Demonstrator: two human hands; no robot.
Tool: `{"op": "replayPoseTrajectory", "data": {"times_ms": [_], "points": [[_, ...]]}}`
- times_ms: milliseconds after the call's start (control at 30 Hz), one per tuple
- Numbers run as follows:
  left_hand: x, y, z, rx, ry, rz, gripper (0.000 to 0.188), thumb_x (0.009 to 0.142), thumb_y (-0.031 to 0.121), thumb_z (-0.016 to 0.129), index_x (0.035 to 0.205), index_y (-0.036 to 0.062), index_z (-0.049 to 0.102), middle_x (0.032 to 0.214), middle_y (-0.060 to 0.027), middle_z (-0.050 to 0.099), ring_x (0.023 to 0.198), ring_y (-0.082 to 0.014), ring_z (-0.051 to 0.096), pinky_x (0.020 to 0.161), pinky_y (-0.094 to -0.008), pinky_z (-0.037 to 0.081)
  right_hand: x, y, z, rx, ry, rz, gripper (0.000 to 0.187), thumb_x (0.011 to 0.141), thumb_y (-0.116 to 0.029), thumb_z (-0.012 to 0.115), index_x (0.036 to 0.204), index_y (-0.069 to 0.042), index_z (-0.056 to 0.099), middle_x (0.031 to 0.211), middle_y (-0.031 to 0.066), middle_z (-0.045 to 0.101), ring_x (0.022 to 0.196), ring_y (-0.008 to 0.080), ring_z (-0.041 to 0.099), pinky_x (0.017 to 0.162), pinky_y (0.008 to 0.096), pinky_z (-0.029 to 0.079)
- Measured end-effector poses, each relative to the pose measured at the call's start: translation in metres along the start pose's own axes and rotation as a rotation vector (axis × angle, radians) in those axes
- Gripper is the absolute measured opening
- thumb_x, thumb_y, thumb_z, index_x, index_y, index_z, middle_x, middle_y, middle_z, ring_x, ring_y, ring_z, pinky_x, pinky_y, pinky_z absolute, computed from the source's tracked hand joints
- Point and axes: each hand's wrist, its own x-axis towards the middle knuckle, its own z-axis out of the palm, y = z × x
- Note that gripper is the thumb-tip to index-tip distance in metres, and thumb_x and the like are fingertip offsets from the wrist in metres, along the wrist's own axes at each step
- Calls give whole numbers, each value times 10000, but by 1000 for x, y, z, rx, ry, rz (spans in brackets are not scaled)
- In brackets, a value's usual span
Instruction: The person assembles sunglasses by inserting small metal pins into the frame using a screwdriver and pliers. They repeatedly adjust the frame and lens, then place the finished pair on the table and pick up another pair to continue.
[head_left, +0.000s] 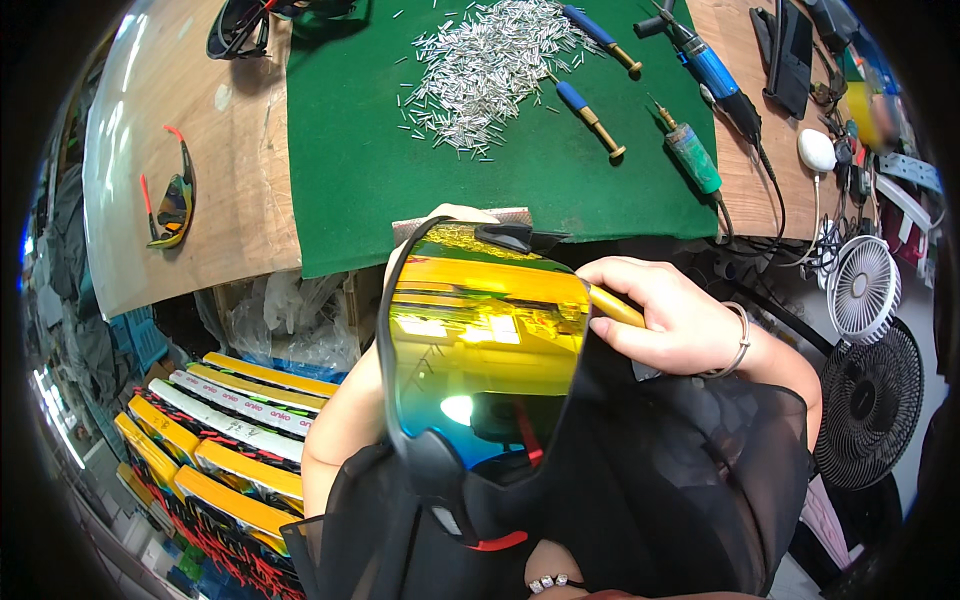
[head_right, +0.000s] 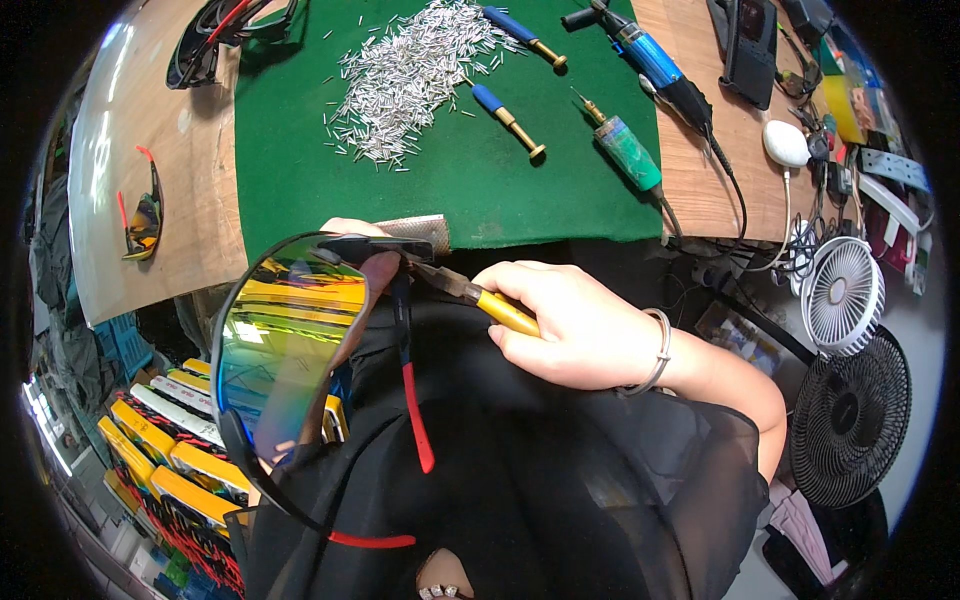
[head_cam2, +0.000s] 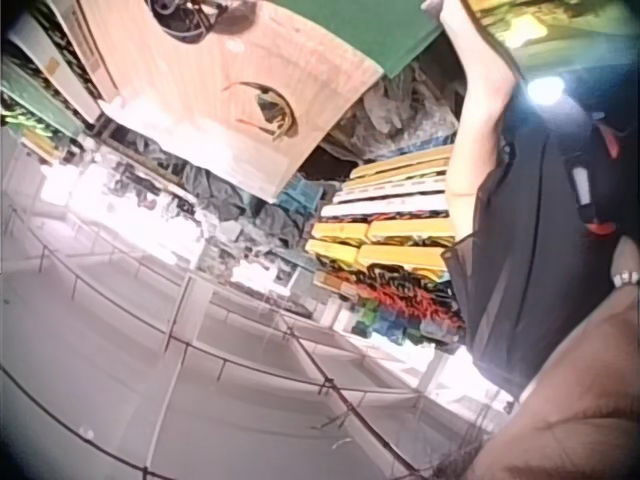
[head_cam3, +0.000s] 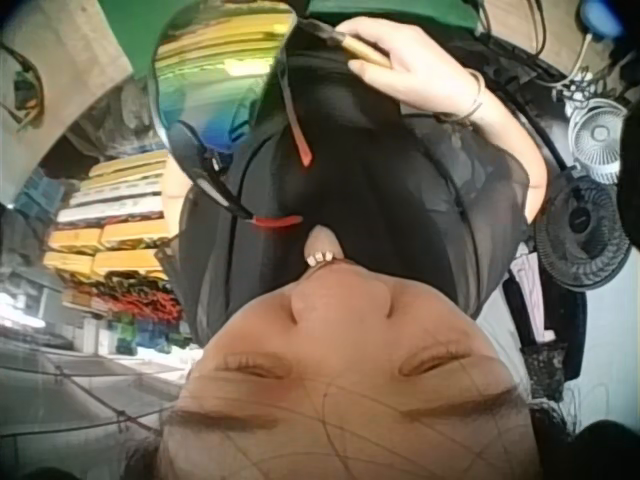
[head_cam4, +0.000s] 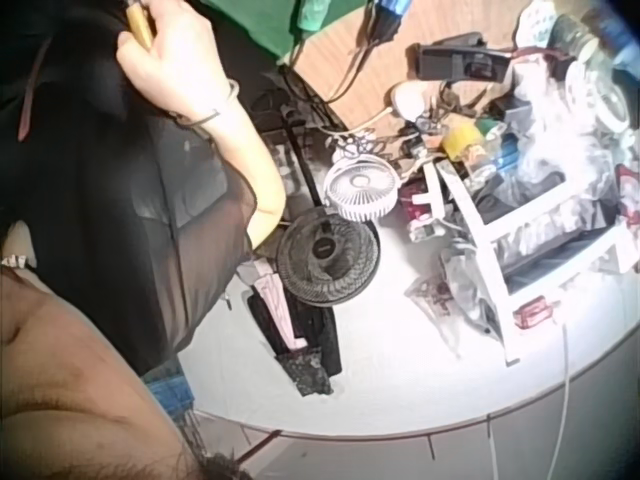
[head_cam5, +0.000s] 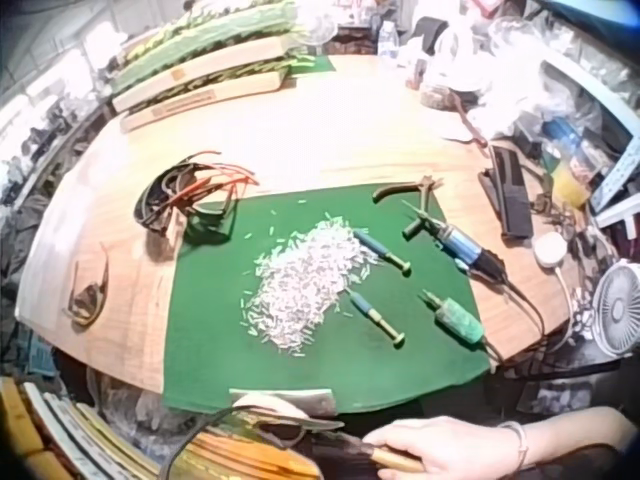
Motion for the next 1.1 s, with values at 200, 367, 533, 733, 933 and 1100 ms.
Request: {"op": "replayPoseTrajectory", "data": {"times_ms": [200, 367, 533, 733, 933, 1100], "points": [[15, 1, -30, -289, -249, -574, 195, 815, 128, 621, 955, 7, 558, 719, -43, 598, 573, -59, 511, 532, -181, 404, -4, -2, 7, -388, 142, -161, 362, 668, -93, 601, 1008, -8, 510, 845, 137, 531, 763, 286, 544, 683, 344, 463], [16, -2, -25, -359, -248, -559, 195, 823, 117, 606, 941, -26, 544, 707, -26, 580, 556, -44, 489, 516, -175, 404, -3, 3, 9, -579, 239, -273, 422, 631, -87, 627, 1026, -14, 497, 844, 119, 504, 754, 262, 538, 667, 343, 465], [4, -6, -23, -316, -196, -264, 168, 815, 84, 574, 960, 8, 540, 809, -31, 583, 696, -80, 546, 632, -209, 456, -3, 2, 3, -159, 114, -106, 308, 719, -104, 577, 1013, -22, 528, 827, 142, 551, 744, 298, 559, 679, 341, 466], [4, -6, -18, -102, -112, -186, 173, 808, 124, 593, 932, 12, 546, 756, -25, 574, 644, -83, 538, 579, -199, 430, 1, -5, -3, 149, -57, 115, 290, 722, -119, 572, 989, -12, 536, 831, 156, 565, 759, 303, 565, 676, 345, 467], [20, -3, -37, -425, -360, -694, 230, 788, 156, 635, 944, 9, 554, 754, -24, 584, 613, -96, 546, 552, -199, 426, -2, -6, 11, -623, 254, -259, 395, 630, -93, 616, 1001, -9, 508, 804, 133, 521, 734, 278, 555, 652, 344, 471], [6, -10, -27, -52, -173, -261, 143, 821, 78, 590, 940, 8, 555, 789, -28, 587, 684, -81, 538, 595, -207, 431, -2, -3, 7, -390, 151, -125, 368, 666, -95, 605, 1014, -15, 519, 823, 139, 533, 754, 286, 561, 670, 341, 472]]}}
